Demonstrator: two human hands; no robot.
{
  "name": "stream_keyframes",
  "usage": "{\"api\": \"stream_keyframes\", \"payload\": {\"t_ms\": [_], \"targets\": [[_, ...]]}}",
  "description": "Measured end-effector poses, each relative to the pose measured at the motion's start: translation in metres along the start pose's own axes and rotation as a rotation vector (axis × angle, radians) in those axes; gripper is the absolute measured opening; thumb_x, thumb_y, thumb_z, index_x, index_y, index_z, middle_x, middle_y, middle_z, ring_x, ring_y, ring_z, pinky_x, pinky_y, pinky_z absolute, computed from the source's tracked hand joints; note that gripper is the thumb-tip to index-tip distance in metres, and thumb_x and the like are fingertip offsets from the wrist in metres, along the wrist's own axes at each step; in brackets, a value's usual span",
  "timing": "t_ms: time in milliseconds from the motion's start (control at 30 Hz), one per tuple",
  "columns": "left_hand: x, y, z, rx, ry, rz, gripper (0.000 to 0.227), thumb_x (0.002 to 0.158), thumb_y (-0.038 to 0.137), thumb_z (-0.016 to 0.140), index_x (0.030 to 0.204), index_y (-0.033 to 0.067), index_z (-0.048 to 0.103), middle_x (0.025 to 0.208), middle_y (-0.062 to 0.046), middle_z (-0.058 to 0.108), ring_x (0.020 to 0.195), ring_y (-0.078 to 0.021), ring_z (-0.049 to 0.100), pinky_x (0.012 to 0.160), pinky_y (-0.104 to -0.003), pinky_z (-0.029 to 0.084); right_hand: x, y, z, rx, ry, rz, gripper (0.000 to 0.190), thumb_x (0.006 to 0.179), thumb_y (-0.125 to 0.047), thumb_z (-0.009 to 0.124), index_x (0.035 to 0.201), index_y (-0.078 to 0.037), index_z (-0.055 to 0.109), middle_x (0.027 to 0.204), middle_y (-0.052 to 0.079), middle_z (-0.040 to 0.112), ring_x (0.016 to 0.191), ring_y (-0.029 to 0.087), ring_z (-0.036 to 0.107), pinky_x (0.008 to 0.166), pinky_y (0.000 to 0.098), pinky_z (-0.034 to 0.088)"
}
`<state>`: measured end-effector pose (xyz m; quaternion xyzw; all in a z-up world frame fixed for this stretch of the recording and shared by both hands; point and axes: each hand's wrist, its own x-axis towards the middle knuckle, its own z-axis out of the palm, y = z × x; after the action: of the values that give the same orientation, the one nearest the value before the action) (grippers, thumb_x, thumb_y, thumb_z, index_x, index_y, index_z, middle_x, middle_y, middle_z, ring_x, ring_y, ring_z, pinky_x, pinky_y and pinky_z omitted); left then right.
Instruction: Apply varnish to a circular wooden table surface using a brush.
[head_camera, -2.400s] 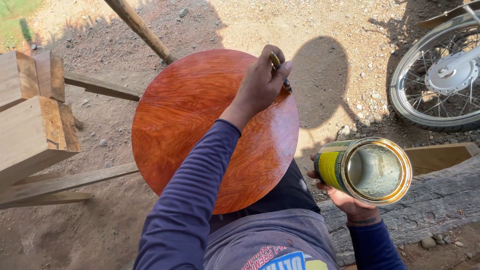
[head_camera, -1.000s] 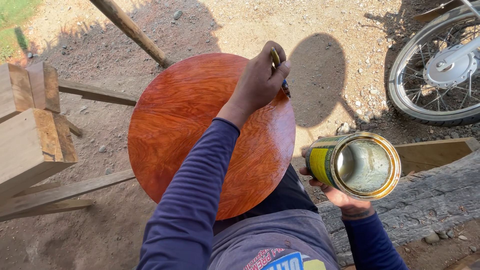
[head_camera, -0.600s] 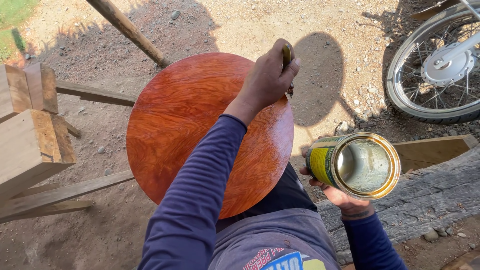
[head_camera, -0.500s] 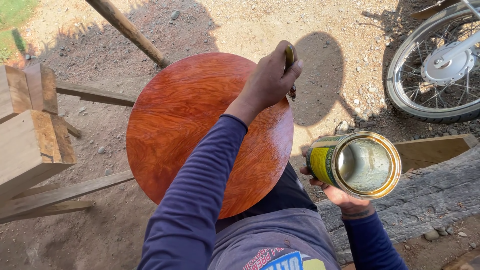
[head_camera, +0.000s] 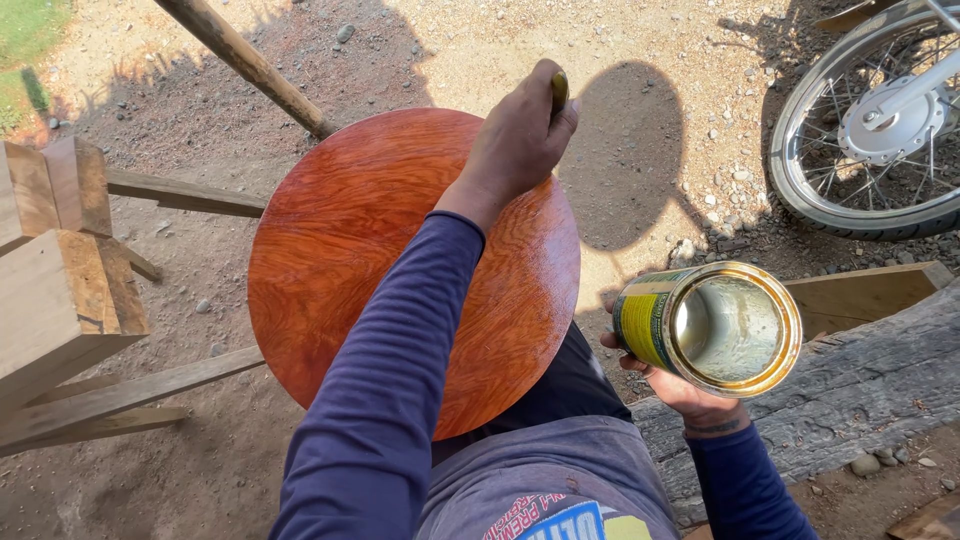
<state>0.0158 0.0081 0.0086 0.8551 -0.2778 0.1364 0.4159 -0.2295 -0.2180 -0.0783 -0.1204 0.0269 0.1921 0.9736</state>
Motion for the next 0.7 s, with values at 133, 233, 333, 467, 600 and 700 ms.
{"api": "stream_keyframes", "payload": {"t_ms": [133, 233, 333, 467, 600, 700], "targets": [[-0.003, 0.004, -0.008, -0.012, 0.142, 0.07, 0.025, 0.105, 0.025, 0.063, 0.108, 0.0065, 0.046, 0.084, -0.017, 0.066, 0.074, -0.0359, 0.07, 0.065, -0.046, 0.053, 0.002, -0.002, -0.003, 0.021, -0.033, 0.006, 0.06, 0.108, -0.051, 0.047, 0.156, -0.014, 0.046, 0.148, 0.031, 0.052, 0.113, 0.055, 0.063, 0.078, 0.0507, 0.061], [-0.007, 0.014, -0.017, -0.168, 0.076, -0.131, 0.024, 0.105, 0.028, 0.06, 0.106, 0.0082, 0.047, 0.076, -0.011, 0.067, 0.065, -0.0271, 0.075, 0.061, -0.042, 0.056, 0.003, -0.002, -0.008, 0.003, -0.022, 0.011, 0.058, 0.111, -0.051, 0.047, 0.156, -0.015, 0.046, 0.149, 0.031, 0.052, 0.112, 0.056, 0.063, 0.079, 0.0507, 0.061], [-0.014, 0.009, -0.015, -0.131, 0.131, -0.078, 0.025, 0.105, 0.027, 0.064, 0.103, 0.0082, 0.047, 0.076, -0.01, 0.067, 0.067, -0.0269, 0.074, 0.061, -0.042, 0.055, 0.004, -0.001, -0.01, -0.03, -0.001, 0.01, 0.057, 0.111, -0.05, 0.049, 0.156, -0.015, 0.047, 0.149, 0.032, 0.051, 0.113, 0.055, 0.063, 0.078, 0.0502, 0.061], [-0.021, 0.008, -0.013, -0.099, 0.117, -0.029, 0.025, 0.105, 0.027, 0.064, 0.105, 0.0085, 0.048, 0.078, -0.012, 0.067, 0.071, -0.0304, 0.071, 0.063, -0.044, 0.054, 0.005, 0.0, -0.013, -0.008, -0.017, 0.028, 0.059, 0.108, -0.049, 0.051, 0.155, -0.013, 0.047, 0.149, 0.032, 0.051, 0.115, 0.055, 0.062, 0.079, 0.0482, 0.061], [-0.028, 0.009, -0.01, -0.134, 0.076, -0.051, 0.028, 0.104, 0.028, 0.065, 0.107, 0.007, 0.048, 0.08, -0.014, 0.066, 0.071, -0.0326, 0.07, 0.063, -0.044, 0.053, 0.005, 0.002, -0.006, -0.018, -0.026, 0.012, 0.058, 0.109, -0.05, 0.05, 0.155, -0.014, 0.047, 0.149, 0.033, 0.051, 0.115, 0.055, 0.062, 0.08, 0.0485, 0.061], [-0.038, 0.015, -0.018, -0.17, 0.025, -0.036, 0.027, 0.104, 0.028, 0.066, 0.107, 0.0064, 0.05, 0.08, -0.015, 0.066, 0.072, -0.0339, 0.069, 0.063, -0.044, 0.052, 0.002, 0.001, -0.008, -0.036, 0.007, 0.002, 0.059, 0.108, -0.051, 0.049, 0.155, -0.015, 0.047, 0.148, 0.032, 0.051, 0.113, 0.055, 0.063, 0.078, 0.0491, 0.061]]}}
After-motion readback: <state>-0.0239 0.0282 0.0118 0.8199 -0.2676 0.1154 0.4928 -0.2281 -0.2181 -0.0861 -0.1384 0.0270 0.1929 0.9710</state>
